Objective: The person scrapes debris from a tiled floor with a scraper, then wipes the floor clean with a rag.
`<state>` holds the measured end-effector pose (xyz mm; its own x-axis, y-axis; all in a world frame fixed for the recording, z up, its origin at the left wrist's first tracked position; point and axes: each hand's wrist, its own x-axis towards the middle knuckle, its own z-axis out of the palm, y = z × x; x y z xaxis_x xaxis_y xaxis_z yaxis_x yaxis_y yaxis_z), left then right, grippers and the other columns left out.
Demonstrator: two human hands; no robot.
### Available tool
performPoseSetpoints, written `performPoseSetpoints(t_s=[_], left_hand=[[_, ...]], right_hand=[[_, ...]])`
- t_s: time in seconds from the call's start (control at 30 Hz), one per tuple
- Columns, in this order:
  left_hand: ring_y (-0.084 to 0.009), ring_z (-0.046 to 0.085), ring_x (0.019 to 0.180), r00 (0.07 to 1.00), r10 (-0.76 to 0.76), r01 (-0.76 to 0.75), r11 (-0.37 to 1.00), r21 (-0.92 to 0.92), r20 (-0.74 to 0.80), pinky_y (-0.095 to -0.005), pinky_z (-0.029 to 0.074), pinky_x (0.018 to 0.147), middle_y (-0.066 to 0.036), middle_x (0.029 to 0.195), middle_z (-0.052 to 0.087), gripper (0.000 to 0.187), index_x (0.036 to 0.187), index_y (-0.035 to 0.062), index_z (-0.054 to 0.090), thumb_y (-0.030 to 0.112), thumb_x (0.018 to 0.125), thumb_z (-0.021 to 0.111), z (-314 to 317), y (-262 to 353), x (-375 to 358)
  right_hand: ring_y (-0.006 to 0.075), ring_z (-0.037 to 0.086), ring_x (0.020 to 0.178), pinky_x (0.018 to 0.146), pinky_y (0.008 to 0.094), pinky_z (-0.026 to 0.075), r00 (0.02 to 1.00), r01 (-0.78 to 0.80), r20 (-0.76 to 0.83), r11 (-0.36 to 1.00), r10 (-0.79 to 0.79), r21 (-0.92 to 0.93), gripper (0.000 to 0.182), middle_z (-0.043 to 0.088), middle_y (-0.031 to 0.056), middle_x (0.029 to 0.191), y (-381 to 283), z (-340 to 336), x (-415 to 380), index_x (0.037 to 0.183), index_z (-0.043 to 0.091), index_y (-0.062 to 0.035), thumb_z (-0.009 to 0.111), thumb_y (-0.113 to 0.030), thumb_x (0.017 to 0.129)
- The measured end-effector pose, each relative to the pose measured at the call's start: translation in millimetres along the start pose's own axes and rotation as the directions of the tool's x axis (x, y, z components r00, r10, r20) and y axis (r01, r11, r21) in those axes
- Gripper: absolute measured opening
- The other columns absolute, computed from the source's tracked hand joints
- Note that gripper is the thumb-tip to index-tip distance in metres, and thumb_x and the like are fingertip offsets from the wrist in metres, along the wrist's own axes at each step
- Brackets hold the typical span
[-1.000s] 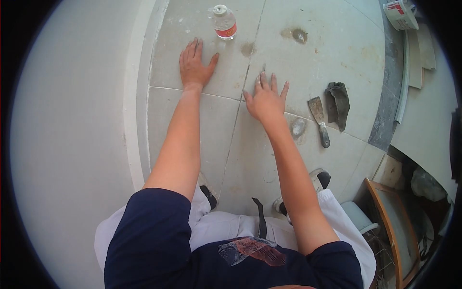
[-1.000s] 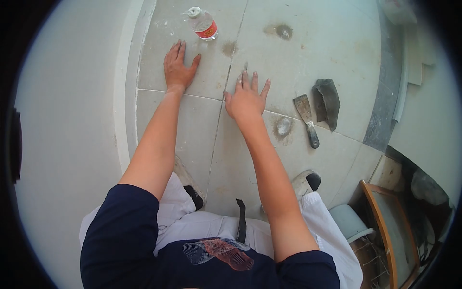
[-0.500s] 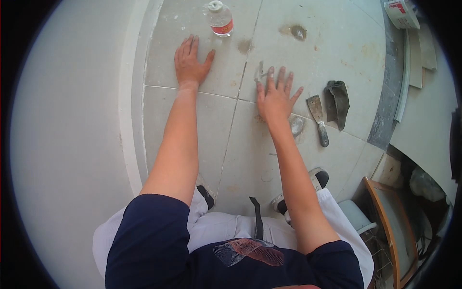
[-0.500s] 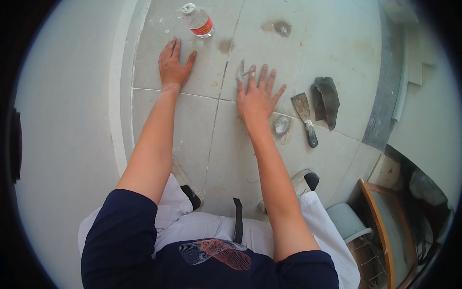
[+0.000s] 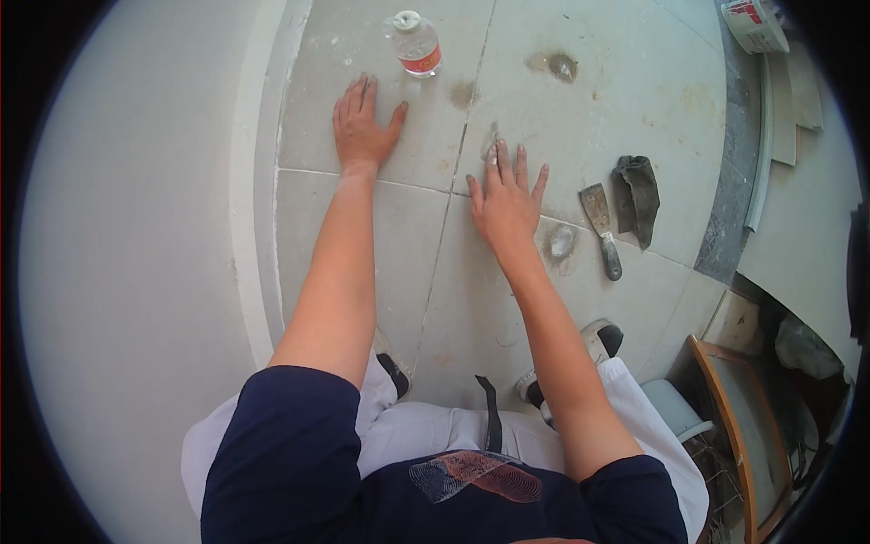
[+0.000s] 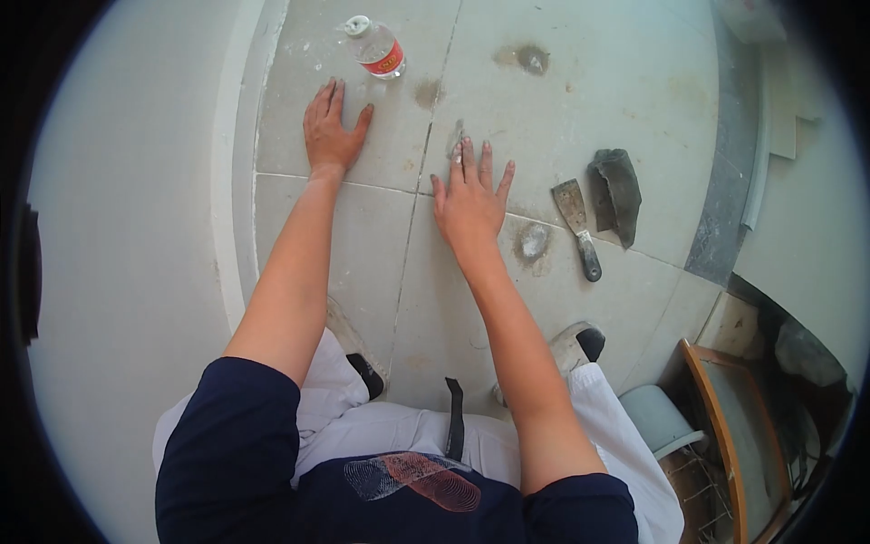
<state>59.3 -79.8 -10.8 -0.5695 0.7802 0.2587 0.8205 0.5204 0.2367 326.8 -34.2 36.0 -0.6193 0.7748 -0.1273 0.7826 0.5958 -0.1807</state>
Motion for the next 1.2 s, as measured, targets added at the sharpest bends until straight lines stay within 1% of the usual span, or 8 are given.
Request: performPoseSetpoints(t_s=[0.23,0.33,0.43,0.63,0.73,0.83,1.0,1.2], left_hand=[[-0.0246,0.039,0.152,1.000,-0.004,0.004,1.000,-0.006,0.015,-0.0453,0.026,0.128,-0.007,0.161,0.048,0.077,0.153,0.0104,0.054,0.058,0.094,0.066,2,2,-4],[-0.0248,0.039,0.152,1.000,-0.003,0.003,1.000,-0.011,0.009,-0.0454,0.026,0.128,-0.008,0.161,0.048,0.077,0.153,0.0103,0.054,0.058,0.094,0.066,0,-1,1],[-0.0252,0.039,0.152,1.000,-0.016,0.016,1.000,-0.021,0.000,-0.0455,0.026,0.127,-0.008,0.161,0.049,0.076,0.152,0.0101,0.054,0.058,0.094,0.067,-2,2,-1],[-0.0247,0.040,0.151,1.000,0.008,-0.008,1.000,-0.009,0.000,-0.0450,0.026,0.127,-0.008,0.160,0.050,0.075,0.152,0.0099,0.056,0.057,0.094,0.066,-1,0,-3],[-0.0258,0.041,0.151,1.000,0.001,-0.001,1.000,0.015,-0.009,-0.0437,0.027,0.127,-0.008,0.160,0.050,0.074,0.153,0.0109,0.055,0.057,0.096,0.066,0,3,-2],[-0.0259,0.041,0.151,1.000,0.005,-0.005,1.000,0.025,0.000,-0.0430,0.028,0.127,-0.008,0.160,0.050,0.073,0.154,0.0117,0.054,0.057,0.097,0.066,0,1,-4],[-0.0249,0.040,0.152,1.000,-0.001,0.001,1.000,0.013,-0.020,-0.0432,0.027,0.127,-0.007,0.161,0.050,0.074,0.153,0.0116,0.055,0.058,0.096,0.065,1,0,-4],[-0.0233,0.040,0.152,0.999,0.010,-0.009,1.000,0.021,-0.033,-0.0431,0.026,0.128,-0.006,0.161,0.050,0.074,0.152,0.0113,0.056,0.059,0.095,0.065,6,-1,-5]], right_hand=[[0.0322,0.027,0.159,0.128,0.0655,0.010,0.994,-0.080,0.067,0.996,0.082,-0.026,0.062,0.043,0.0083,0.167,-6,-14,13,0.153,0.053,-0.0045,0.043,-0.046,0.109],[0.0326,0.027,0.159,0.128,0.0659,0.009,0.997,-0.072,-0.008,0.997,0.072,-0.006,0.062,0.042,0.0089,0.167,-3,8,0,0.153,0.052,-0.0035,0.043,-0.046,0.109],[0.0329,0.025,0.160,0.128,0.0660,0.008,0.993,-0.084,0.082,0.996,0.084,0.003,0.062,0.038,0.0084,0.170,-6,-13,28,0.156,0.049,-0.0062,0.042,-0.046,0.109],[0.0336,0.024,0.160,0.126,0.0696,0.009,0.983,-0.050,0.179,0.995,0.034,0.086,0.060,0.029,0.0051,0.174,-7,-12,-8,0.158,0.049,-0.0136,0.045,-0.046,0.108],[0.0350,0.027,0.159,0.126,0.0695,0.010,0.949,-0.075,-0.271,0.952,0.159,0.298,0.058,0.033,0.0094,0.172,15,-9,-4,0.155,0.052,-0.0132,0.057,-0.040,0.103],[0.0368,0.035,0.153,0.125,0.0672,0.014,0.822,-0.277,-0.409,0.906,0.396,0.321,0.057,0.042,0.0157,0.164,51,-11,-26,0.150,0.056,-0.0123,0.066,-0.031,0.097],[0.0354,0.051,0.134,0.115,0.0580,0.031,0.753,-0.487,-0.425,0.860,0.502,0.153,0.045,0.058,0.0162,0.143,116,11,-80,0.133,0.067,-0.0091,0.071,-0.031,0.094],[0.0344,0.054,0.129,0.112,0.0534,0.033,0.721,-0.502,-0.531,0.864,0.445,0.043,0.042,0.064,0.0118,0.134,146,28,-124,0.131,0.070,-0.0104,0.071,-0.033,0.096]])
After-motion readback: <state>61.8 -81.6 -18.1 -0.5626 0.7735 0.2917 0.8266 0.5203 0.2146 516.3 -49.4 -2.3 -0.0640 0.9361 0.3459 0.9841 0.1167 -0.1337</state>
